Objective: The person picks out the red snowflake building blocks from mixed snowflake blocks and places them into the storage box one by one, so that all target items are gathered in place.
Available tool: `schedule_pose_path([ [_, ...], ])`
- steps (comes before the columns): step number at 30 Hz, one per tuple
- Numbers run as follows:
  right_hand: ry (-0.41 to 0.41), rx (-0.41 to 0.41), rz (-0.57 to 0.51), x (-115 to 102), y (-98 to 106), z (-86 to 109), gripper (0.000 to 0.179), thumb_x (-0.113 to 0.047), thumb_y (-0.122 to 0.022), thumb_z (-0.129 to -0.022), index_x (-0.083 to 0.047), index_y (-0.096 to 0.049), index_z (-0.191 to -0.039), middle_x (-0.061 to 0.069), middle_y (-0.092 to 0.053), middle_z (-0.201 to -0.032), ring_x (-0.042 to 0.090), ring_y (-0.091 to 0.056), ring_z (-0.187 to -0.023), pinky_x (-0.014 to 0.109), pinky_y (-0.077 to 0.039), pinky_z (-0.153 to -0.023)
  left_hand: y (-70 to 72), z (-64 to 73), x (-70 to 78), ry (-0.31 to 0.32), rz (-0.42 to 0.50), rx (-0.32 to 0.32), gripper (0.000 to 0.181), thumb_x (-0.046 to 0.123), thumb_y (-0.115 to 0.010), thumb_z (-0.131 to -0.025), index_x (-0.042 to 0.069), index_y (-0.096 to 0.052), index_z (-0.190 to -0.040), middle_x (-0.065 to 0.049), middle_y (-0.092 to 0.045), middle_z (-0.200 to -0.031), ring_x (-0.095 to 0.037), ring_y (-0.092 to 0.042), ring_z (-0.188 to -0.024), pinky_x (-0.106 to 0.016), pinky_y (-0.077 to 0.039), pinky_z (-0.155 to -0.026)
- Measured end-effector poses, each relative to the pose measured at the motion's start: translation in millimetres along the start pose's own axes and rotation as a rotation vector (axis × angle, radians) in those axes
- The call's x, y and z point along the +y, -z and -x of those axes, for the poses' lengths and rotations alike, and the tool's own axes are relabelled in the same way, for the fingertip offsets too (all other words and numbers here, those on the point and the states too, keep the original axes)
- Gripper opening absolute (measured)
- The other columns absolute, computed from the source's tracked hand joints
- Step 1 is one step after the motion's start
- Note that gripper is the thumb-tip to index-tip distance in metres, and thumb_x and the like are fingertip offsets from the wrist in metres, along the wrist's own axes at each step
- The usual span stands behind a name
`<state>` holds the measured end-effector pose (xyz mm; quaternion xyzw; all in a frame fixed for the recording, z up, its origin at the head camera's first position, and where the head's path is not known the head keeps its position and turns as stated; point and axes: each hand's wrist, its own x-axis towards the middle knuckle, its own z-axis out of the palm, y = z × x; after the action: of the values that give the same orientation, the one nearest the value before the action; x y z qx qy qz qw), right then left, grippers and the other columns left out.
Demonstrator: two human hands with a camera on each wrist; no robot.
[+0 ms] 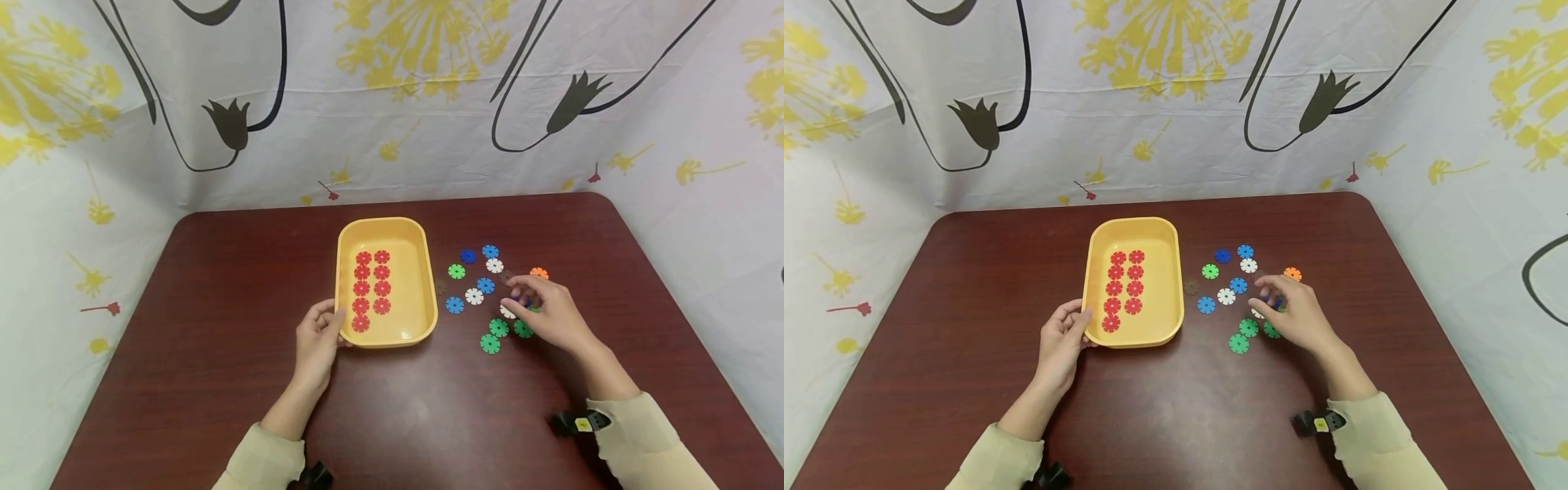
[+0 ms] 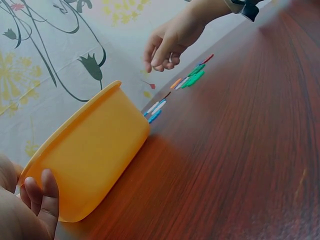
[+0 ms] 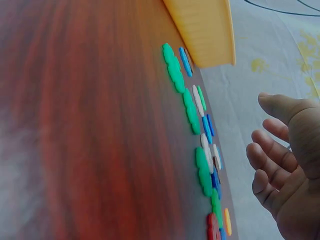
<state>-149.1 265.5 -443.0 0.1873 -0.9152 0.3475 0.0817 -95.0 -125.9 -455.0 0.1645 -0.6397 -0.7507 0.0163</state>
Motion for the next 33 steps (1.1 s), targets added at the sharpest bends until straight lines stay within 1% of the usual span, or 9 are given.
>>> schedule_pose_path([
  [3,-0.006,0.013,0.003,2,2,5.4,0.027,-0.011,-0.081,-0.087,-0.003,-0.069,-0.109,-0.001,-0.064,-0.086,0.012,-0.056,-0.074,0.02,-0.049,-0.061,0.0,0.0,0.4,0.002,0.001,0.0,0.03,0.011,-0.064,-0.1,-0.003,-0.056,-0.126,-0.009,-0.057,-0.081,-0.008,-0.052,-0.056,-0.024,-0.057,-0.054],
  [9,-0.015,0.025,0.029,8,5,17.5,0.028,-0.01,-0.083,-0.084,-0.005,-0.069,-0.108,-0.001,-0.064,-0.085,0.013,-0.056,-0.071,0.017,-0.045,-0.057,-0.4,-0.5,0.7,0.002,0.0,0.0,0.03,0.011,-0.064,-0.1,-0.004,-0.056,-0.126,-0.011,-0.057,-0.082,-0.008,-0.052,-0.057,-0.024,-0.057,-0.054],
  [13,-0.018,0.026,0.047,14,8,26.1,0.031,-0.009,-0.084,-0.083,-0.004,-0.069,-0.109,0.001,-0.064,-0.085,0.012,-0.054,-0.069,0.017,-0.044,-0.056,-0.6,-0.4,0.7,0.005,-0.003,0.0,0.03,0.011,-0.064,-0.1,-0.003,-0.056,-0.126,-0.011,-0.057,-0.082,-0.008,-0.052,-0.057,-0.024,-0.057,-0.054],
  [22,-0.02,0.012,0.119,26,18,38.2,0.034,-0.01,-0.088,-0.078,-0.005,-0.069,-0.106,0.002,-0.064,-0.084,0.012,-0.054,-0.072,0.017,-0.045,-0.059,-0.1,-0.4,1.4,0.004,-0.003,-0.002,0.032,0.012,-0.064,-0.1,-0.004,-0.055,-0.127,-0.012,-0.058,-0.083,-0.008,-0.052,-0.057,-0.024,-0.057,-0.054],
  [26,-0.043,-0.014,0.136,29,23,42.6,0.032,-0.013,-0.089,-0.076,-0.006,-0.07,-0.101,0.0,-0.063,-0.084,0.011,-0.053,-0.071,0.018,-0.045,-0.059,0.0,-0.6,1.1,0.003,-0.001,-0.004,0.031,0.012,-0.064,-0.101,-0.004,-0.055,-0.126,-0.011,-0.057,-0.082,-0.008,-0.052,-0.057,-0.024,-0.057,-0.054],
  [29,-0.071,-0.053,0.141,31,27,45.7,0.031,-0.016,-0.09,-0.077,-0.006,-0.069,-0.097,0.0,-0.061,-0.083,0.01,-0.051,-0.069,0.02,-0.044,-0.057,0.2,-0.4,1.0,0.003,0.0,-0.004,0.031,0.012,-0.064,-0.1,-0.003,-0.055,-0.126,-0.009,-0.057,-0.081,-0.008,-0.052,-0.057,-0.024,-0.057,-0.054],
  [33,-0.102,-0.11,0.143,34,31,48.8,0.033,-0.02,-0.09,-0.077,-0.006,-0.067,-0.095,-0.001,-0.058,-0.081,0.009,-0.049,-0.067,0.022,-0.044,-0.055,0.4,0.0,0.8,0.007,0.001,-0.004,0.03,0.011,-0.064,-0.1,-0.003,-0.055,-0.126,-0.009,-0.057,-0.081,-0.009,-0.052,-0.057,-0.024,-0.057,-0.054],
])
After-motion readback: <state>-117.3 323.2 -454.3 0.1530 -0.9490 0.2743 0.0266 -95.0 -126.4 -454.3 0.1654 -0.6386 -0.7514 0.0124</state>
